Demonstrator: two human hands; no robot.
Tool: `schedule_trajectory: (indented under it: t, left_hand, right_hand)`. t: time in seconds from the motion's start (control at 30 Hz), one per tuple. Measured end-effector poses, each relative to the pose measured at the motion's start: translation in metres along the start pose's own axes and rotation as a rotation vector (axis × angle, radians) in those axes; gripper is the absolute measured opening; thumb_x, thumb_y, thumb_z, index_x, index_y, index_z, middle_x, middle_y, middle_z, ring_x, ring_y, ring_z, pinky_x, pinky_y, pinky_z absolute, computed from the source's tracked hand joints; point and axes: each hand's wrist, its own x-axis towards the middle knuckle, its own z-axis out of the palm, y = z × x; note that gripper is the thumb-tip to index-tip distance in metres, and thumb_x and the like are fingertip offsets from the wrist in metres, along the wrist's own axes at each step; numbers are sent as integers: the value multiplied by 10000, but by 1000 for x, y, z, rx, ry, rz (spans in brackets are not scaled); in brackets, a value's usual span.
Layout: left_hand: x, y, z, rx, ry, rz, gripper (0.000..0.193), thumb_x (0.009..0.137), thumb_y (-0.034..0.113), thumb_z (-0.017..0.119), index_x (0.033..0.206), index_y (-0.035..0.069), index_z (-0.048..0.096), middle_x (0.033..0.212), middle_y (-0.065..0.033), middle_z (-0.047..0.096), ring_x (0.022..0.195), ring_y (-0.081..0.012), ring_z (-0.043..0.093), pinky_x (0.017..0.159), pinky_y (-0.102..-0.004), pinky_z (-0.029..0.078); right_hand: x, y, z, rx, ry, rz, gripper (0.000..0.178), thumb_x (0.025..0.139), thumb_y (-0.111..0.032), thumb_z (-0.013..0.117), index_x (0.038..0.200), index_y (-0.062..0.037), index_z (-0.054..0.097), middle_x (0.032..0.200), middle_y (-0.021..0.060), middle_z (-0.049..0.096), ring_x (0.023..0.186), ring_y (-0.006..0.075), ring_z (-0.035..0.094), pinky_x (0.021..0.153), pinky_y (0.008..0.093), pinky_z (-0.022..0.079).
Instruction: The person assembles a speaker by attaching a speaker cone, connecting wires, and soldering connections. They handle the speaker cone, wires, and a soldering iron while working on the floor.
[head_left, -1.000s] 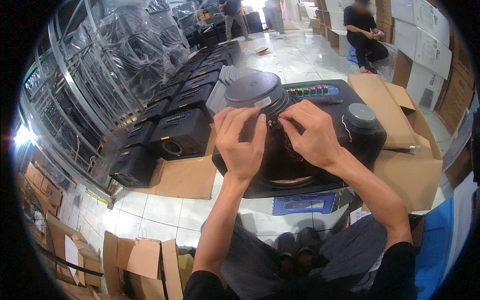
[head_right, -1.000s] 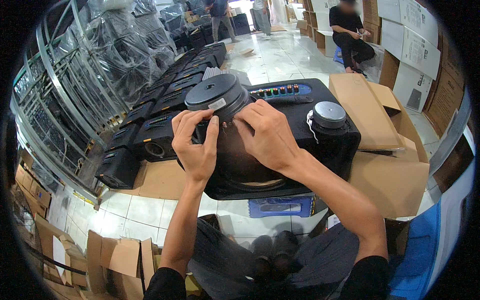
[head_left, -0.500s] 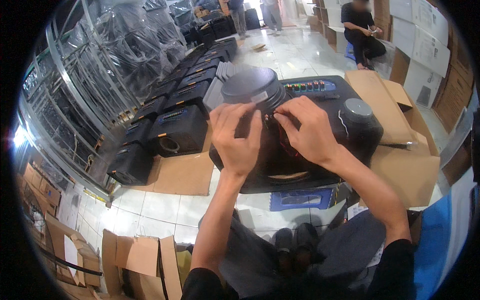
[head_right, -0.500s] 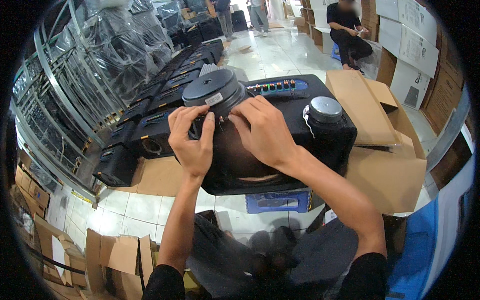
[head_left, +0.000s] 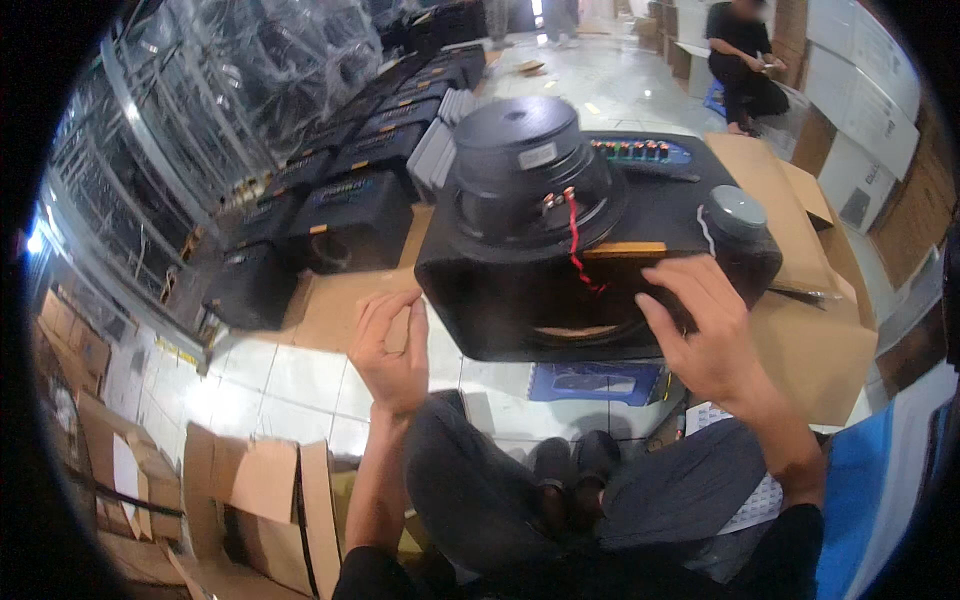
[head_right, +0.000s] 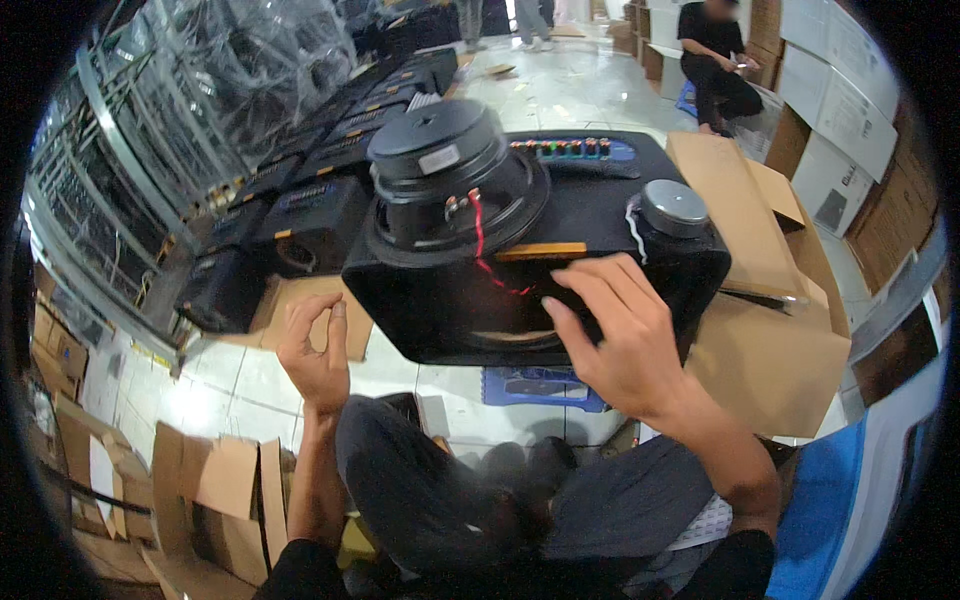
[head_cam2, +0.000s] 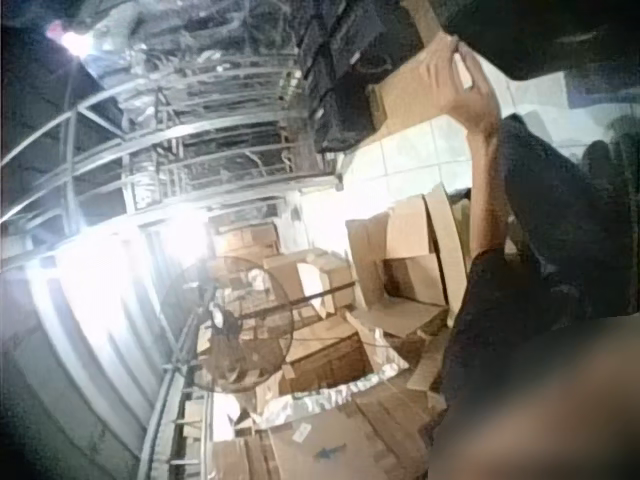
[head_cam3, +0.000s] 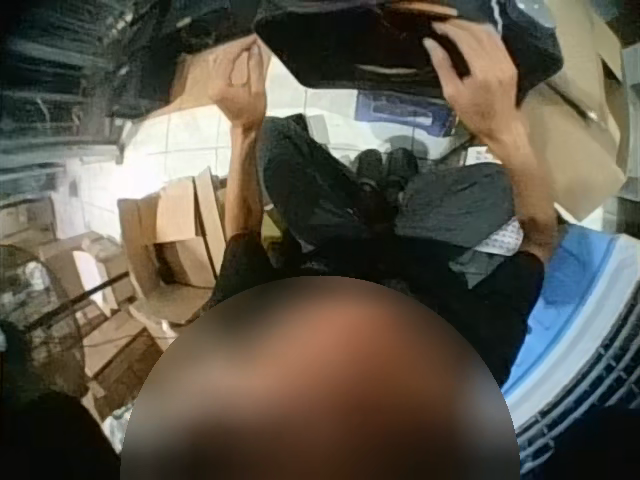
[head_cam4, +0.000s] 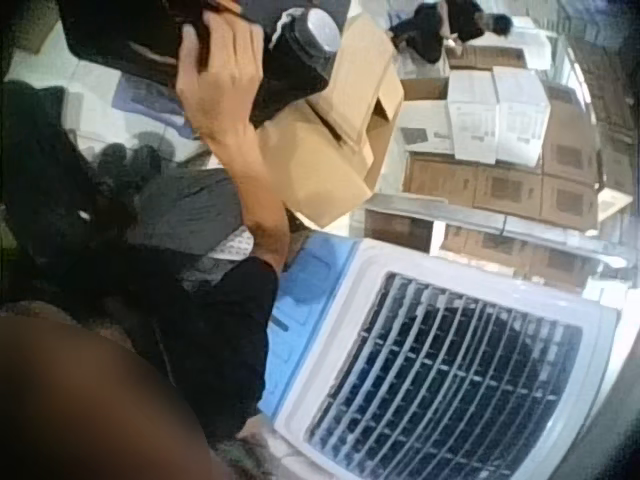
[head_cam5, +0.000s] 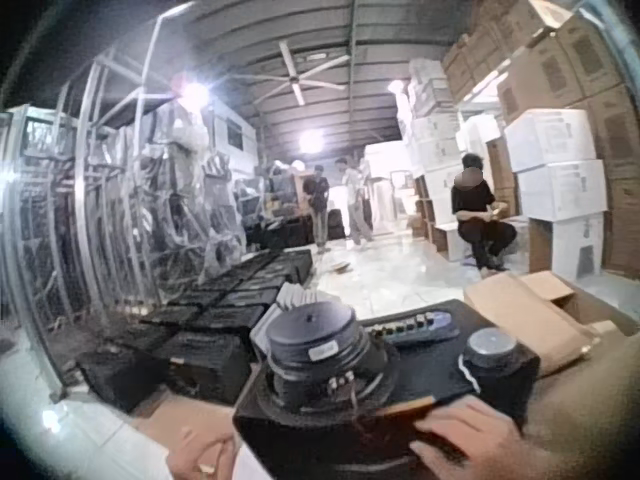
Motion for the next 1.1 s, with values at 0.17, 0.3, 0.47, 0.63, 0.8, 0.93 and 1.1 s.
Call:
schedule_trajectory:
  t: [0.17,0.3,0.47,0.63,0.8,0.93,1.1]
  left_hand:
    - [-81,-49,-58,178,-109,-220,107,852,-22,742,955,9,743,948,-157,758,892,-277,732,803,-367,555]
    - [-161,-80,-123,300,-103,-702,276,949,210,699,1041,-38,776,989,-183,783,917,-240,763,851,-336,567]
    - [-228,-79,-188,271,-73,-1109,263,985,142,672,1078,-95,737,890,-99,756,825,-151,709,738,-292,568]
    - [-254,-45,-184,311,-367,-1048,252,967,164,696,1103,-43,744,974,-136,780,887,-166,734,802,-319,577]
    - [-265,-34,-163,258,-539,-1072,249,935,143,691,1108,-27,747,1009,-217,760,910,-310,757,805,-388,585]
    - [-292,-49,-133,343,-766,-1075,295,893,174,680,1119,-11,721,986,-262,729,916,-420,725,812,-466,572]
    - [-341,-75,-99,207,-1213,-829,310,951,252,588,1141,18,662,1008,-274,722,932,-469,707,805,-576,564]
  right_hand:
    - [-64,20,-22,-25,-275,-1,238,801,37,789,1025,28,708,1007,168,697,934,337,672,851,404,537]
    - [-115,45,-44,-64,-596,219,149,889,-35,747,1021,24,714,1028,175,712,953,341,680,891,411,527]
    - [-148,62,-53,-120,-931,705,274,987,-186,656,1120,47,713,1031,201,733,913,309,681,846,387,523]
    - [-142,60,-47,-106,-1028,745,370,987,-258,659,1168,60,713,992,206,741,846,256,664,756,368,509]
    - [-136,55,-45,-103,-1077,817,348,990,-222,661,1196,55,702,997,191,740,827,233,661,724,354,512]
    - [-138,55,-46,-199,-1048,847,288,972,-189,692,1171,18,723,982,177,740,810,228,657,721,348,515]
    - [-152,52,-49,-226,-846,659,282,921,-200,770,1135,-26,716,931,152,726,888,276,676,801,395,536]
